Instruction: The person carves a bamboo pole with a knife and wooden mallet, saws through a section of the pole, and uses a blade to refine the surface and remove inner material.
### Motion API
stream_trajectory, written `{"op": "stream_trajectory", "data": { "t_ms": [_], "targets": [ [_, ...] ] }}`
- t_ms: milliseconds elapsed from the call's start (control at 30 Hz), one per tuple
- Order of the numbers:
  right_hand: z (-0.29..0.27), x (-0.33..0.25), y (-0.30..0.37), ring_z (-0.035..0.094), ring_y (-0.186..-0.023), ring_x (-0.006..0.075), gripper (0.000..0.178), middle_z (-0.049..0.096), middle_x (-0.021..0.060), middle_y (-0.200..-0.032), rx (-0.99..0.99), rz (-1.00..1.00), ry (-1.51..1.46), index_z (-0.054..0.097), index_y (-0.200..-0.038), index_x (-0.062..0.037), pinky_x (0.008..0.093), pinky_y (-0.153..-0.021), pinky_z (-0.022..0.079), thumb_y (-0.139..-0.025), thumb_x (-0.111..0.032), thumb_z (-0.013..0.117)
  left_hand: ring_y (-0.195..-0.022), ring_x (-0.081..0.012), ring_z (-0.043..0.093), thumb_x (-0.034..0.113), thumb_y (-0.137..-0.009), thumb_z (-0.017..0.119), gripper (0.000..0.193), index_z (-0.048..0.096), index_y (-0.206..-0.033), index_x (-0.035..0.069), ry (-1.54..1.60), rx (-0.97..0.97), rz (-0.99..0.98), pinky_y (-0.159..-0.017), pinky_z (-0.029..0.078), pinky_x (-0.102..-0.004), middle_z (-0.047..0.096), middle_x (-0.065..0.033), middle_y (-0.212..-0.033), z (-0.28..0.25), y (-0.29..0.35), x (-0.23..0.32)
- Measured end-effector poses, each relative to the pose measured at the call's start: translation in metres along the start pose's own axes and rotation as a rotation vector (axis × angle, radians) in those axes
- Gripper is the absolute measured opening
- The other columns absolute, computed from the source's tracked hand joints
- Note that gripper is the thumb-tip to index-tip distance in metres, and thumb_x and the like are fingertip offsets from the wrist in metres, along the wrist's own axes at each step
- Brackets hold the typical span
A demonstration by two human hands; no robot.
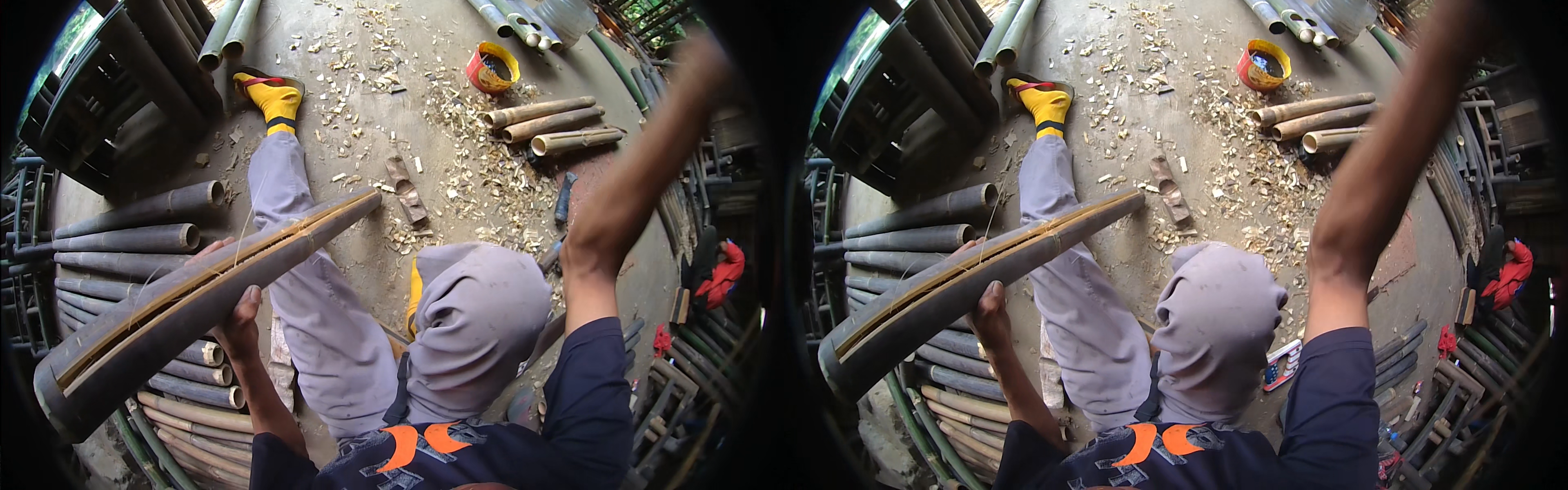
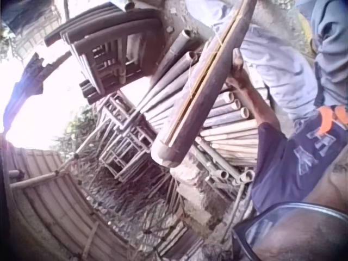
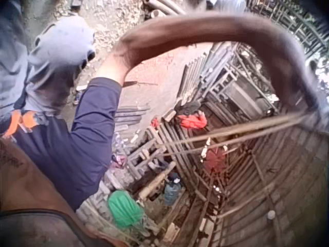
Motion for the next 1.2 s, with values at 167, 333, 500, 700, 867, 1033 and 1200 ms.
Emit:
{"op": "stream_trajectory", "data": {
  "t_ms": [167, 333, 500, 700, 867, 1033, 1200],
  "targets": [
    [0.040, 0.140, 0.060, 0.064, -0.066, 0.0220, 0.054, 0.061, 0.0161, -0.093, -0.388, 0.495, 0.562, 0.029, -0.134, -0.0070, 0.0300, -0.055, 0.053, -0.089, -0.018, 0.056, -0.119, -0.0250, 0.045, 0.014, -0.066, 0.071, 0.073, 0.040, -0.130, -0.001, 0.287, -0.099, -0.040, -0.103, 0.034, -0.0379, 0.046, -0.0144, -0.128, 0.025, -0.007, 0.006],
    [0.046, 0.203, 0.360, 0.063, -0.068, 0.0345, 0.049, 0.062, 0.0161, -0.069, -0.692, 0.799, 0.818, 0.048, -0.123, -0.0011, 0.0443, -0.067, 0.055, -0.082, -0.024, 0.062, -0.114, -0.0183, 0.044, 0.003, -0.069, 0.078, 0.068, 0.043, -0.127, 0.000, -0.116, -0.100, 0.074, -0.100, 0.035, -0.0314, 0.044, -0.0096, -0.127, 0.068, -0.008, -0.044],
    [0.035, 0.182, 0.496, 0.051, -0.108, 0.0418, 0.066, 0.047, 0.0265, -0.118, -0.565, 0.952, 0.913, 0.038, -0.129, -0.0050, 0.0490, -0.087, 0.045, -0.077, -0.031, 0.069, -0.096, -0.0198, 0.052, 0.007, -0.067, 0.076, 0.051, 0.051, -0.111, -0.004, 0.103, 0.028, -0.088, -0.090, 0.042, -0.0323, 0.054, -0.0104, -0.104, 0.091, -0.022, -0.065],
    [0.013, 0.200, 0.476, 0.053, -0.102, 0.0389, 0.057, 0.048, 0.0270, -0.117, -0.392, 0.901, 0.936, 0.041, -0.128, -0.0019, 0.0465, -0.082, 0.048, -0.076, -0.018, 0.058, -0.086, -0.0309, 0.061, 0.009, -0.062, 0.062, 0.060, 0.042, -0.117, -0.006, 0.498, -0.256, -0.085, -0.080, 0.050, -0.0403, 0.058, -0.0205, -0.097, 0.140, -0.057, -0.016],
    [-0.011, 0.220, 0.454, 0.055, -0.101, 0.0423, 0.056, 0.052, 0.0292, -0.114, -0.441, 0.986, 0.841, 0.042, -0.128, -0.0013, 0.0466, -0.087, 0.048, -0.075, -0.013, 0.057, -0.075, -0.0220, 0.064, 0.010, -0.071, 0.069, 0.057, 0.040, -0.119, 0.002, 0.371, -0.248, -0.101, -0.067, 0.053, -0.0325, 0.060, -0.0124, -0.090, 0.200, -0.062, -0.053],
    [-0.029, 0.240, 0.463, 0.055, -0.104, 0.0432, 0.057, 0.051, 0.0289, -0.118, -0.505, 0.903, 0.773, 0.041, -0.130, -0.0067, 0.0467, -0.087, 0.048, -0.079, -0.017, 0.065, -0.074, -0.0126, 0.058, 0.016, -0.065, 0.076, 0.048, 0.057, -0.105, 0.000, 0.348, -0.398, -0.372, -0.070, 0.047, -0.0274, 0.062, -0.0056, -0.088, 0.257, -0.043, -0.137],
    [-0.029, 0.248, 0.460, 0.058, -0.096, 0.0414, 0.058, 0.053, 0.0264, -0.111, -0.439, 0.718, 0.721, 0.042, -0.128, -0.0057, 0.0450, -0.083, 0.050, -0.077, -0.008, 0.069, -0.088, -0.0166, 0.056, 0.013, -0.064, 0.081, 0.047, 0.053, -0.098, -0.002, 0.314, -0.333, -0.515, -0.079, 0.044, -0.0313, 0.060, -0.0107, -0.091, 0.286, 0.000, -0.197]
  ]
}}
Point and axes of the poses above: each hand's wrist, its own y-axis away from the middle knuckle, its own z-axis out of the palm, x = y × z, the point moved 2 cm from there along -y, towards the middle knuckle
